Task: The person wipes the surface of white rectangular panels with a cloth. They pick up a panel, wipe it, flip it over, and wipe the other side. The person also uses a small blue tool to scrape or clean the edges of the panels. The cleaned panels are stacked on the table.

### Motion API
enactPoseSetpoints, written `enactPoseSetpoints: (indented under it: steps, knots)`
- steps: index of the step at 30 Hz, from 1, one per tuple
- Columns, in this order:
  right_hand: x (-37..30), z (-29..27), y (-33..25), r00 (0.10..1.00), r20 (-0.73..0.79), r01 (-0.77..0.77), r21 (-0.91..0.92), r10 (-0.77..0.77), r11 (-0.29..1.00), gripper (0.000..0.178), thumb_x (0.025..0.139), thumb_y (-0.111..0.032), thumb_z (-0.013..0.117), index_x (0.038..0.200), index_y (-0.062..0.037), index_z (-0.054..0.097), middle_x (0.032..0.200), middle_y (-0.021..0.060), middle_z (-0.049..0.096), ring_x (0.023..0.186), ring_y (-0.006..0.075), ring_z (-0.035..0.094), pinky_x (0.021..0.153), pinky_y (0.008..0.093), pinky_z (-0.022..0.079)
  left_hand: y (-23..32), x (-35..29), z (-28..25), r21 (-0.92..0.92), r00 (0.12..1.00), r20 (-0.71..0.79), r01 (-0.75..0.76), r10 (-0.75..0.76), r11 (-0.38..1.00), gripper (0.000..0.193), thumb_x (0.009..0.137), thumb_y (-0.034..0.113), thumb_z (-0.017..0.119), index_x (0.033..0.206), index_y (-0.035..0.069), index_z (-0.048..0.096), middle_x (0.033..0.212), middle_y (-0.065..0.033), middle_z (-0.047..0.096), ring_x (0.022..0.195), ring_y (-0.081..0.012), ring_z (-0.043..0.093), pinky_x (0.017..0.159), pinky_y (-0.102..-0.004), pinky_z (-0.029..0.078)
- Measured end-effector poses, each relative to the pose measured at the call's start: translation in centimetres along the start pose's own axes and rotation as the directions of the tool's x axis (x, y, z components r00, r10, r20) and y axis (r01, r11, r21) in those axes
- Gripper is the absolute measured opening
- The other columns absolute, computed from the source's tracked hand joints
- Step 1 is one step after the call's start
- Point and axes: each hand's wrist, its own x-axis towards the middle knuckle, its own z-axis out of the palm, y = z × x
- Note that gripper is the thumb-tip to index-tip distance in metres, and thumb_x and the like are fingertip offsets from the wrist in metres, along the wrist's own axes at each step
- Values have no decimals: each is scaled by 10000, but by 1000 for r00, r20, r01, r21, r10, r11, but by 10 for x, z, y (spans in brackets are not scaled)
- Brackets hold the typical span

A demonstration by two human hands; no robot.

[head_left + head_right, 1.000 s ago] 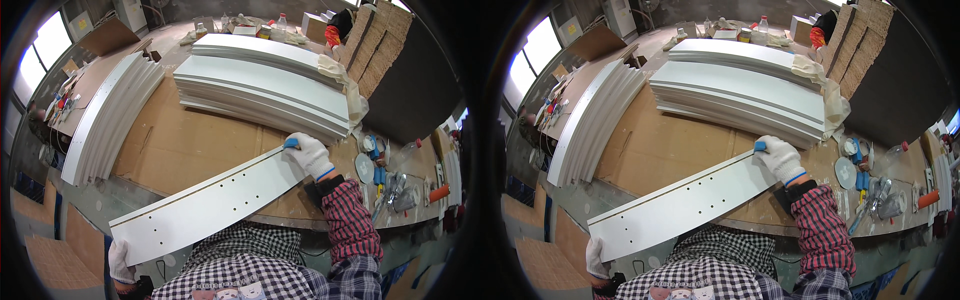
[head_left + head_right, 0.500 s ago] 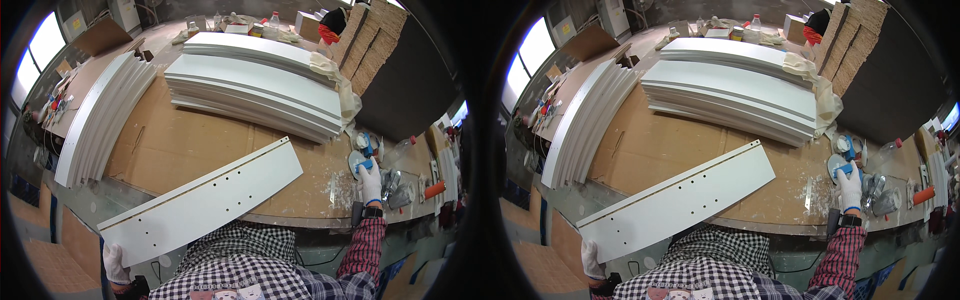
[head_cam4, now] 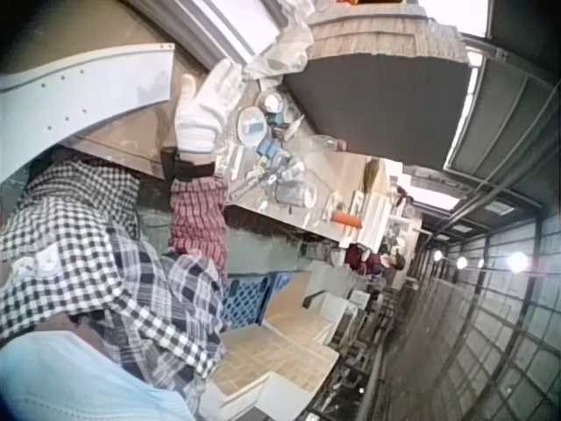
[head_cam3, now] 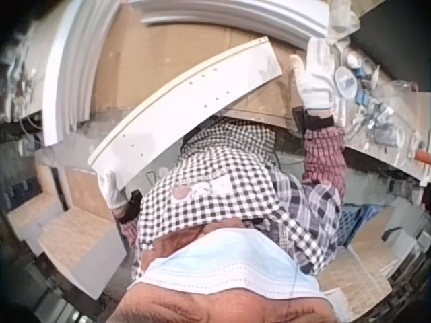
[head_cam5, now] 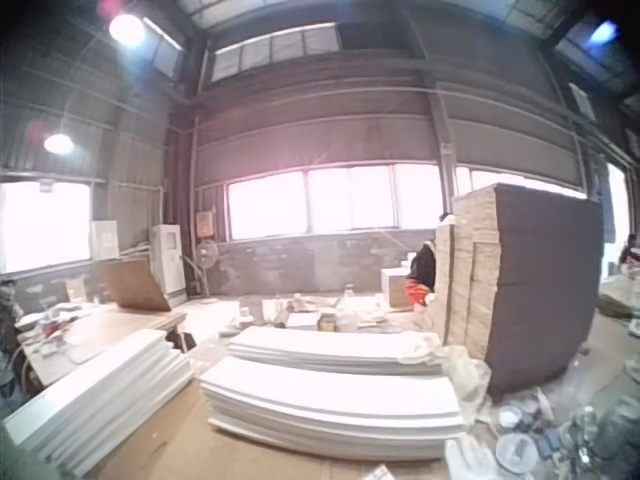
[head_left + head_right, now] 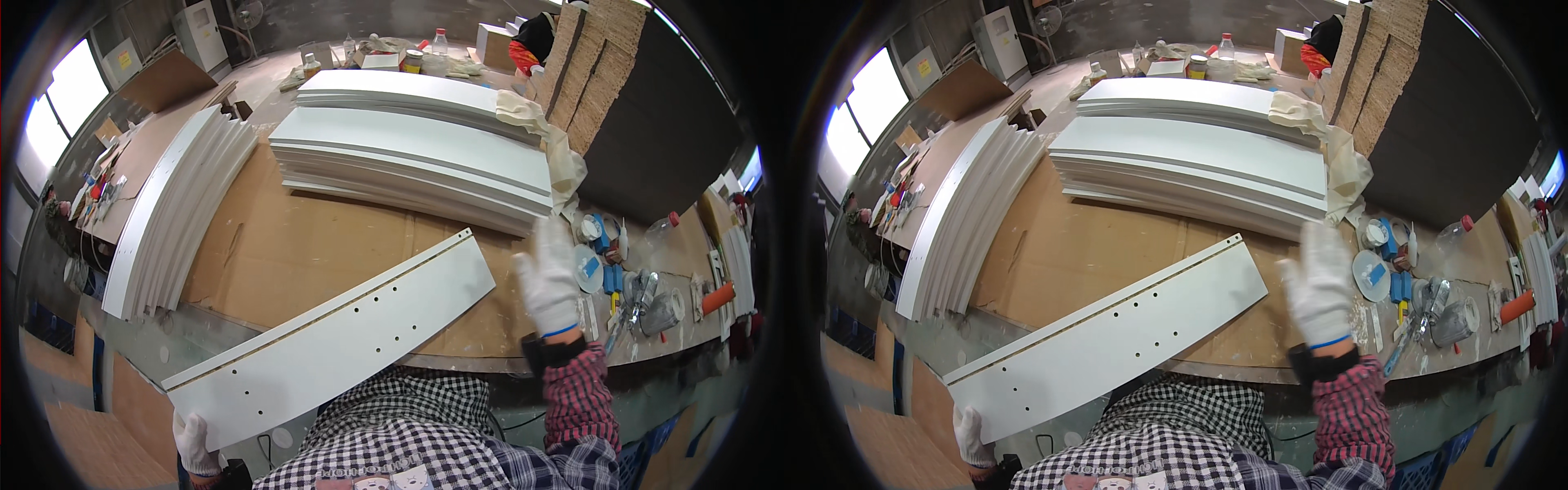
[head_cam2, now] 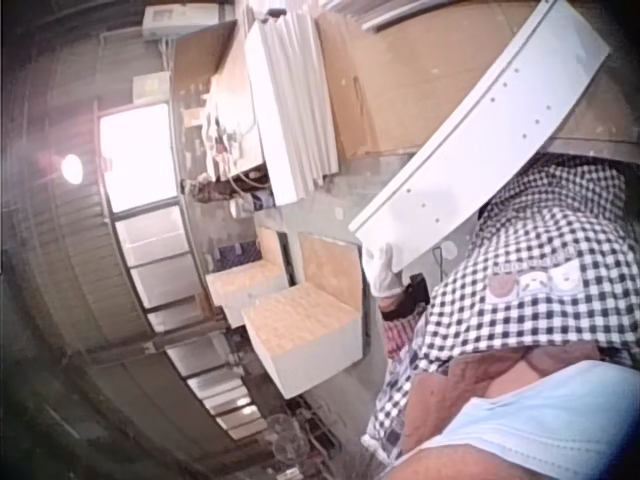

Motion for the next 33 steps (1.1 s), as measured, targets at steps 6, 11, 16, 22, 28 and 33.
enactPoseSetpoints:
  steps: [6, 11, 16, 22, 28, 33]
  knots:
    - [-14, 12, -151, 848, 9, 413, 615, -530, 671, 815, 833, -464, 639, 1401, 47, 357, 1445, 273, 366, 1367, 386, 342, 1153, 537, 176, 4, -2, -10, 34, 999, 48, 1, -3, 999, 663, 853, 339, 699, 1301, -62, 420, 1148, -143, 590, 983, -217, 615, 840, -335, 510]
    - [-4, 55, -118, 931, 136, 256, 417, -339, 872, 788, 935, -567, 395, 1414, 56, 335, 1471, 278, 315, 1407, 377, 254, 1180, 477, 112, -4, -8, -7, 25, 994, 79, -76, 74, 997, 698, 838, 366, 714, 1321, -42, 418, 1152, -135, 589, 994, -212, 606, 831, -339, 510]
    - [-5, 79, -27, 922, 302, -358, 427, 242, 831, 715, 988, -504, 341, 1402, 79, 343, 1428, 278, 382, 1356, 368, 347, 1126, 387, 268, -6, -12, -19, 16, 998, 69, -2, 1, 1000, 630, 800, 290, 753, 1253, -43, 468, 1103, -136, 614, 960, -217, 622, 826, -352, 513]
    - [-6, 57, -19, 678, 631, -359, 732, 376, -579, 802, 965, -594, 356, 1307, 126, 439, 1325, 258, 500, 1253, 311, 495, 1077, 378, 371, -4, 1, -40, 241, 894, 359, -366, 267, 899, 482, 833, 375, 731, 1115, 43, 524, 1158, -121, 594, 1023, -243, 579, 907, -399, 465]
    - [-20, 49, -29, 675, 666, -293, 638, 319, -712, 694, 999, -479, 383, 1306, 142, 421, 1335, 274, 483, 1289, 335, 451, 1109, 401, 348, 14, 4, -22, 237, 809, 241, -585, 536, 776, 268, 914, 419, 592, 947, 162, 522, 1436, -225, 396, 1338, -393, 378, 1098, -510, 321]
    - [-54, 48, 4, 717, 629, -476, 756, 300, -448, 530, 1004, -318, 468, 1330, 99, 449, 1326, 204, 528, 1224, 262, 513, 1070, 354, 378, -1, 20, -27, 292, 790, 236, -613, 566, 734, 249, 911, 370, 593, 878, 136, 513, 1482, -211, 339, 1350, -393, 364, 1110, -515, 313]
